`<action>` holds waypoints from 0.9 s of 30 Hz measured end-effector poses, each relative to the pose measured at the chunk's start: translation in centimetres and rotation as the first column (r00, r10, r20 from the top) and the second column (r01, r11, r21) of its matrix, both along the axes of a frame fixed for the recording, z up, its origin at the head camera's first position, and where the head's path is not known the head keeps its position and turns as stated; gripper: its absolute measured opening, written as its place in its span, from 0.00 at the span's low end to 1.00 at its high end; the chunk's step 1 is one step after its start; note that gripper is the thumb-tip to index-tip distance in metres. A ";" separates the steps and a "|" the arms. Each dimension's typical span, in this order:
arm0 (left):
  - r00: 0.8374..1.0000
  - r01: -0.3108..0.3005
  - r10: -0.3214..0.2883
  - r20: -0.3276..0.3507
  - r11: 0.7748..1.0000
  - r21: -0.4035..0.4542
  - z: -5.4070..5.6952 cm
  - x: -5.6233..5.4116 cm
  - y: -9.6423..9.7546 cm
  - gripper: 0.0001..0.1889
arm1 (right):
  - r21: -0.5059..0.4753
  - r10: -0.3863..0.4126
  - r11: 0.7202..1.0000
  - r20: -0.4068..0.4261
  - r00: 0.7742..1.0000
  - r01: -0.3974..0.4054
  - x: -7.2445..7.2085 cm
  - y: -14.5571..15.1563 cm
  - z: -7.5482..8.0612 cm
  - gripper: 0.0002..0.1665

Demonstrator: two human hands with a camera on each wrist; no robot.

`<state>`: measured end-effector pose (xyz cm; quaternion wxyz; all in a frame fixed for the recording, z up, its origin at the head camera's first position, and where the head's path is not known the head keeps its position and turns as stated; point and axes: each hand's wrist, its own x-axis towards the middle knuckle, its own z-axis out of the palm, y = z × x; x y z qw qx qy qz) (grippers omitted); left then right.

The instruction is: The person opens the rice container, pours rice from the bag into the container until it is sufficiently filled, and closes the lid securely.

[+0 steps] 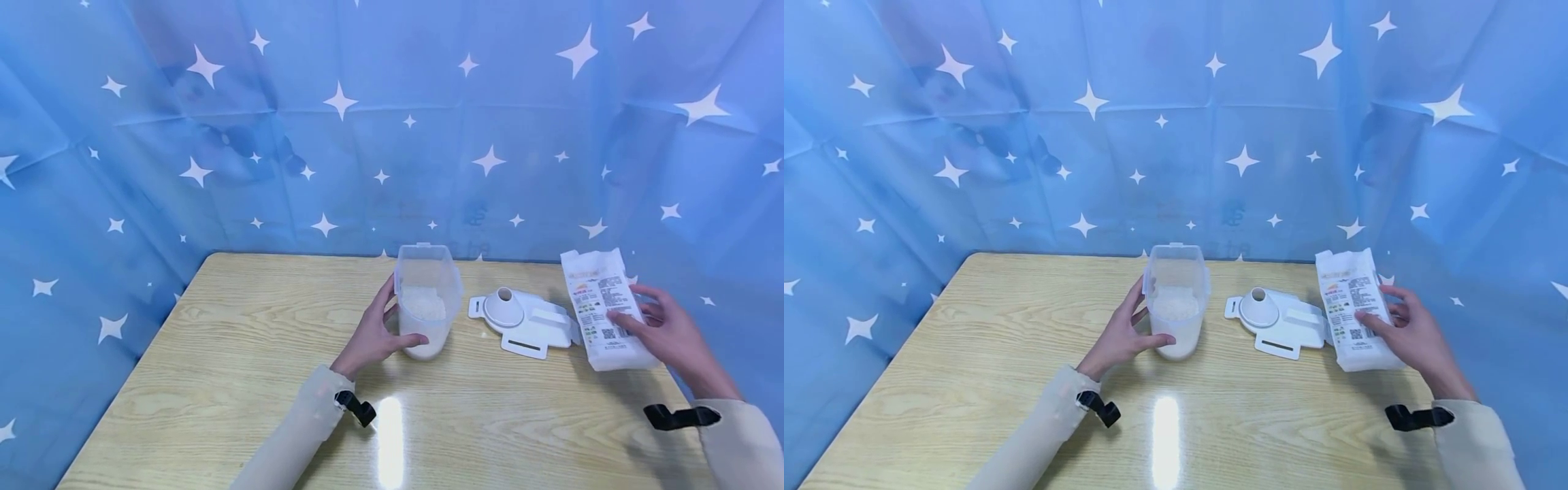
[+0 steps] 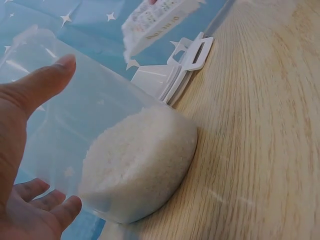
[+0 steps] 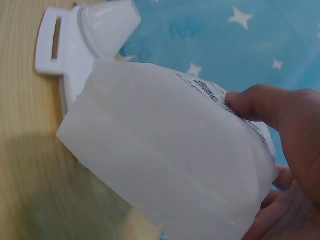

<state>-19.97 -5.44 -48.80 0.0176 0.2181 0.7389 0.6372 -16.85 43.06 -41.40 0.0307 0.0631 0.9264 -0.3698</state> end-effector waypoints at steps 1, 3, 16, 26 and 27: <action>1.000 0.002 -0.002 0.000 1.000 0.002 -0.1 0.0 0.0 0.66 | 0.006 -0.003 1.000 0.011 1.000 0.003 0.2 0.4 -0.2 0.59; 1.000 0.004 -0.004 0.003 1.000 -0.002 -0.1 0.1 -0.1 0.66 | 0.006 -0.010 1.000 0.041 0.999 0.009 0.5 1.0 -0.6 0.59; 1.000 0.018 -0.018 0.007 1.000 -0.012 -0.4 0.2 -0.1 0.65 | -0.035 -0.045 0.998 0.215 0.975 0.054 1.4 3.9 -3.3 0.64; 1.000 0.013 -0.013 0.011 1.000 -0.008 -0.4 0.3 -0.2 0.64 | -0.131 -0.028 0.989 0.273 0.962 0.066 1.3 4.2 -4.9 0.63; 1.000 0.012 -0.012 0.011 1.000 -0.009 -0.3 0.3 -0.2 0.64 | -0.123 -0.023 0.991 0.282 0.959 0.060 1.3 4.3 -4.9 0.63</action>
